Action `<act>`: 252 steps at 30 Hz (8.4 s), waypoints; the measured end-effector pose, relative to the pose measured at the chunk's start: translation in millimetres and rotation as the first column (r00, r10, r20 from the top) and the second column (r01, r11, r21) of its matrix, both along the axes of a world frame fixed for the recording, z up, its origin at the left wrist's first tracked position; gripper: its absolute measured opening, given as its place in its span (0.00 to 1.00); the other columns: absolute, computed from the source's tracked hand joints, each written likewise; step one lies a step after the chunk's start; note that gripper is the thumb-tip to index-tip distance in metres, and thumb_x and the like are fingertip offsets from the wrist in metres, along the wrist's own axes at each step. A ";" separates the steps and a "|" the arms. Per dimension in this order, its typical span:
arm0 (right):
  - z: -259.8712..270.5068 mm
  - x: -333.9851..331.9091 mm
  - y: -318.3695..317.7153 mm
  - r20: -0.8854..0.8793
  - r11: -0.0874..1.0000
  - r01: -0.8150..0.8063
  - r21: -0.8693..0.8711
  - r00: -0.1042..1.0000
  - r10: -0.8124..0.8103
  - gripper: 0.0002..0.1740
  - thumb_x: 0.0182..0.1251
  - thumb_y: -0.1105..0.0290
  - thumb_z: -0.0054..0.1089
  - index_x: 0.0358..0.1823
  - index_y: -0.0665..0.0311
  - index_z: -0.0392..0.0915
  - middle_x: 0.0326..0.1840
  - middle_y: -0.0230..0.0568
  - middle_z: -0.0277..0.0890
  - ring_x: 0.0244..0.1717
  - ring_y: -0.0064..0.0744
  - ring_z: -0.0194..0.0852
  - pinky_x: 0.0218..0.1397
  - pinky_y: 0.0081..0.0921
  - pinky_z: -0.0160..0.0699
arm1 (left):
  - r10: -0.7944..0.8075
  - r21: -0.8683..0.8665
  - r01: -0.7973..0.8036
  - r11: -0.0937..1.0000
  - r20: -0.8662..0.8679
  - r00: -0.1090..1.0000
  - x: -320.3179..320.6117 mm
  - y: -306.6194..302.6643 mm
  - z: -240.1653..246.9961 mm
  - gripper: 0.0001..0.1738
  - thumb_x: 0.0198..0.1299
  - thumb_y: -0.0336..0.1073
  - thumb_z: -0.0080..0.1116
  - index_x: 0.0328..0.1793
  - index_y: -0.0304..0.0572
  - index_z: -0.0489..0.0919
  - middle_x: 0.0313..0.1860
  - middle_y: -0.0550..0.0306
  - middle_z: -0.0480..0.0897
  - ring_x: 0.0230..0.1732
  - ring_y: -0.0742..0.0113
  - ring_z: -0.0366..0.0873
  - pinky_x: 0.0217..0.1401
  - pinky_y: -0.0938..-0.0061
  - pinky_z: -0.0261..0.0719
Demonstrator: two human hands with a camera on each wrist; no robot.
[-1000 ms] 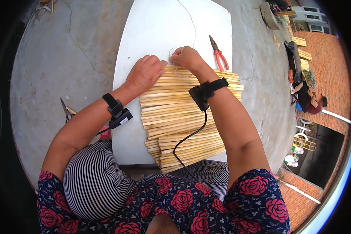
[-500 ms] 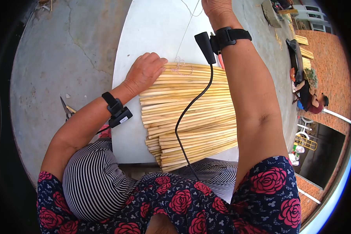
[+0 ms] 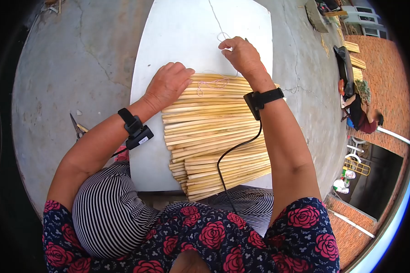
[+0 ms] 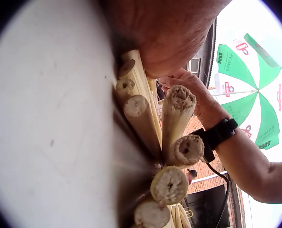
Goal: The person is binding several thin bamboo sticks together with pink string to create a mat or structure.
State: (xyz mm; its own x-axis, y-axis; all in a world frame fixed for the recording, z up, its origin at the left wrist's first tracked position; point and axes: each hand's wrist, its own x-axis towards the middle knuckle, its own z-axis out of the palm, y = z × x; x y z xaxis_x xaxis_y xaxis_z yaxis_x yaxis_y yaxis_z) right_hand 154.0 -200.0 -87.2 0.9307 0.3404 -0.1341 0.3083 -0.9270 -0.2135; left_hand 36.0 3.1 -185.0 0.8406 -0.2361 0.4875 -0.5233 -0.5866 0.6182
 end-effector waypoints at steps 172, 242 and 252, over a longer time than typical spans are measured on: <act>70.9 -273.4 -65.8 -0.678 -0.162 0.685 0.710 0.603 -0.421 0.10 0.72 0.65 0.57 0.45 0.64 0.81 0.43 0.33 0.82 0.46 0.21 0.77 0.53 0.21 0.74 | -0.195 -0.369 -0.131 0.920 -0.722 0.664 146.4 -1.0 73.4 0.04 0.61 0.32 0.51 0.38 0.39 0.73 0.29 0.58 0.82 0.28 0.69 0.79 0.35 0.74 0.78; 18.0 -327.1 -163.0 -0.623 -0.411 0.627 0.662 0.154 -0.767 0.56 0.58 0.63 0.72 0.79 0.64 0.39 0.79 0.55 0.43 0.78 0.47 0.45 0.75 0.40 0.51 | -0.043 0.486 0.387 0.784 -0.580 0.814 76.6 -59.6 66.3 0.23 0.55 0.50 0.64 0.50 0.42 0.81 0.50 0.44 0.81 0.56 0.49 0.78 0.58 0.61 0.76; 1.1 -328.7 -144.5 0.346 0.733 0.584 0.349 0.646 -0.680 0.44 0.57 0.62 0.71 0.74 0.59 0.59 0.72 0.56 0.57 0.71 0.58 0.54 0.72 0.48 0.57 | -0.143 0.249 0.335 0.909 -0.569 0.810 53.5 -48.5 116.0 0.17 0.57 0.46 0.63 0.44 0.41 0.80 0.37 0.46 0.84 0.40 0.53 0.82 0.45 0.64 0.76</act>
